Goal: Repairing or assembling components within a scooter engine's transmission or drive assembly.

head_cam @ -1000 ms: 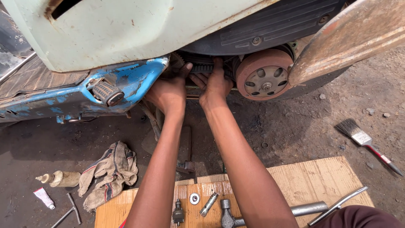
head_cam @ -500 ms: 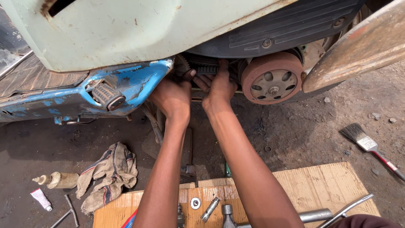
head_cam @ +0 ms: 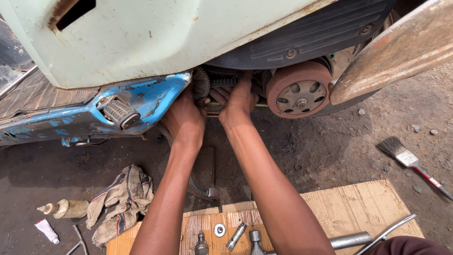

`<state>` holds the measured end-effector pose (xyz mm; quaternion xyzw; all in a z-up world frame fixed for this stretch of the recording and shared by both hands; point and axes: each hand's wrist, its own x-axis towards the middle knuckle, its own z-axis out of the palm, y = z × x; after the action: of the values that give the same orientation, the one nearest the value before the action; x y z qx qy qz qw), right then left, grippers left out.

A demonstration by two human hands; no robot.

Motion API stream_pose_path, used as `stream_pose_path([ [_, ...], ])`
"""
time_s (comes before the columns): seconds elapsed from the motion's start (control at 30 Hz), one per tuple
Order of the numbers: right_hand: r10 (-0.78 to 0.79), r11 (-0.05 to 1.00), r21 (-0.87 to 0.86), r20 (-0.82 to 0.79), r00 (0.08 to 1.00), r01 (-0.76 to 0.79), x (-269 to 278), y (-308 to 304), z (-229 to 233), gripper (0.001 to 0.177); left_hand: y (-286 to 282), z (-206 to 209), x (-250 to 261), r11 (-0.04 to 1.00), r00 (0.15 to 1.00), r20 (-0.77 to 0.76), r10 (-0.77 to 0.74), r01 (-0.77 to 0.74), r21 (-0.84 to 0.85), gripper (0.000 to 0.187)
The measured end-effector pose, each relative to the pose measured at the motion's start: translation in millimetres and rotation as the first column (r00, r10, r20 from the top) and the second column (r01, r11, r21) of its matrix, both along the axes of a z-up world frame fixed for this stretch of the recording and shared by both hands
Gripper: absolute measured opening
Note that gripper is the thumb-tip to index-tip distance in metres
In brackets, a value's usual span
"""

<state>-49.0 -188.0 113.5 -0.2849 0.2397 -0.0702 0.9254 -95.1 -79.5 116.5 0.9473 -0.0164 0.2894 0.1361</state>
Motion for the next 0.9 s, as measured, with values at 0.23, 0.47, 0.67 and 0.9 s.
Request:
stream_pose_path([
  [0.23, -0.102, 0.995, -0.018, 0.009, 0.995, 0.103, 0.6, 3.0, -6.1, 0.068, 1.0, -5.1, 0.0, 0.999, 0.998, 0.048, 0.032, -0.034, 0.034, 0.069],
  [0.47, -0.133, 0.988, -0.076, 0.044, 0.99, 0.136, -1.1, 2.5, -7.0, 0.066, -2.0, 7.7, -6.0, 0.999, 0.999, 0.028, 0.035, -0.035, -0.003, 0.071],
  [0.67, 0.134, 0.983, -0.128, 0.013, 0.991, -0.131, -6.0, -13.8, -8.2, 0.092, -4.8, 6.8, -9.1, 0.998, 0.997, 0.069, 0.032, -0.035, 0.046, 0.073],
  [0.9, 0.507, 0.861, 0.028, 0.031, 0.861, -0.508, -79.6, -44.2, -7.3, 0.102, 5.2, -1.2, -9.7, 1.0, 0.997, 0.077, 0.01, -0.009, -0.011, 0.074],
])
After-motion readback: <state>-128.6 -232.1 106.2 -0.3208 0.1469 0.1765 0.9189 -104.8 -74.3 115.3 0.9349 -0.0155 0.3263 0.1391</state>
